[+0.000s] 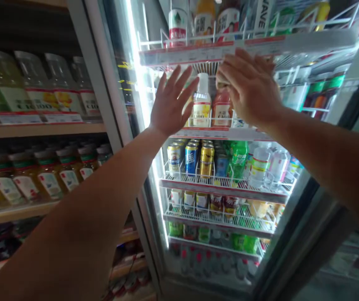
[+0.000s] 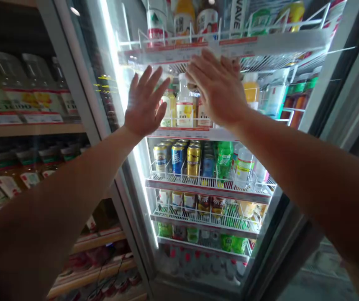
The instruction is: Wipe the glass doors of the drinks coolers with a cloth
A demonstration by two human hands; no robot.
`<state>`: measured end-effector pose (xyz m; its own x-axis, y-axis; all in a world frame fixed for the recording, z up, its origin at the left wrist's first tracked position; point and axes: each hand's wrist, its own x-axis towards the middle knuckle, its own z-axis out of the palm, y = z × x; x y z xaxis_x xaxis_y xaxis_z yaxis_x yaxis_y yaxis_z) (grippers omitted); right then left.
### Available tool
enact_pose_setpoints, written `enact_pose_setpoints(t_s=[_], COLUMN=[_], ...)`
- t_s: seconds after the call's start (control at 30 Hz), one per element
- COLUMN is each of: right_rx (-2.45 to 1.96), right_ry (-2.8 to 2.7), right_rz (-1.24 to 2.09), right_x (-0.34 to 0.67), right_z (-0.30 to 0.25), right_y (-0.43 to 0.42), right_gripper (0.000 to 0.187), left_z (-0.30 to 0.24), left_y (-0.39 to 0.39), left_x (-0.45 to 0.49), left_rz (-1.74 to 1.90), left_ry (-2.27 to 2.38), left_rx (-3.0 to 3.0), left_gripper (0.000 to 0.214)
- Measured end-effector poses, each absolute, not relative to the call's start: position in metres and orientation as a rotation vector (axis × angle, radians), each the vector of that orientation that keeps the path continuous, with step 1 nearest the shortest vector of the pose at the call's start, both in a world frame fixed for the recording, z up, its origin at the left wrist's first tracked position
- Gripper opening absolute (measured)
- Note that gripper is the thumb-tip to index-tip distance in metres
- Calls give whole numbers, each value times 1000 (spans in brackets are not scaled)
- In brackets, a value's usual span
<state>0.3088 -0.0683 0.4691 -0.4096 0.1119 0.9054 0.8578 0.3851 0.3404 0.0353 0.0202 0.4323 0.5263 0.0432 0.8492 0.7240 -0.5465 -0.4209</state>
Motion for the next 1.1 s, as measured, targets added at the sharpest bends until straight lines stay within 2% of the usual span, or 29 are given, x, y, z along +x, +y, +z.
enact_pose_setpoints(t_s=[0.1, 0.23, 0.37, 0.57, 0.77, 0.9, 1.1], right_rx=[-890, -885, -806, -912, -854, -936, -864], right_ry=[-1771, -1594, -1776, -1660, -1877, -1676, -1811], right_rz=[-1097, -1090, -1191, -1069, -1179, -1130, -1161], right_x=[310, 317, 314, 313, 302, 307, 310], right_z=[475, 480, 466, 476, 464, 485, 474], right_y=[-74, -74, -71, -75, -76, -79, -78], right_gripper=[43, 50, 41, 50, 45, 43, 46], left_z=[432, 432, 431, 432, 432, 431, 431], left_y=[19, 22, 21, 21, 29, 27, 19], left_x=[33, 34, 35, 32, 33, 35, 37], left_rz=[-1050, -1087, -1088, -1092, -1138, -1145, -1132], left_ry=[-602, -556, -557, -485, -475, -529, -577], left_rx=[-1969, -1933, -1947, -1915, -2032, -1993, -2003], left_gripper=[70, 65, 65, 66, 68, 63, 71])
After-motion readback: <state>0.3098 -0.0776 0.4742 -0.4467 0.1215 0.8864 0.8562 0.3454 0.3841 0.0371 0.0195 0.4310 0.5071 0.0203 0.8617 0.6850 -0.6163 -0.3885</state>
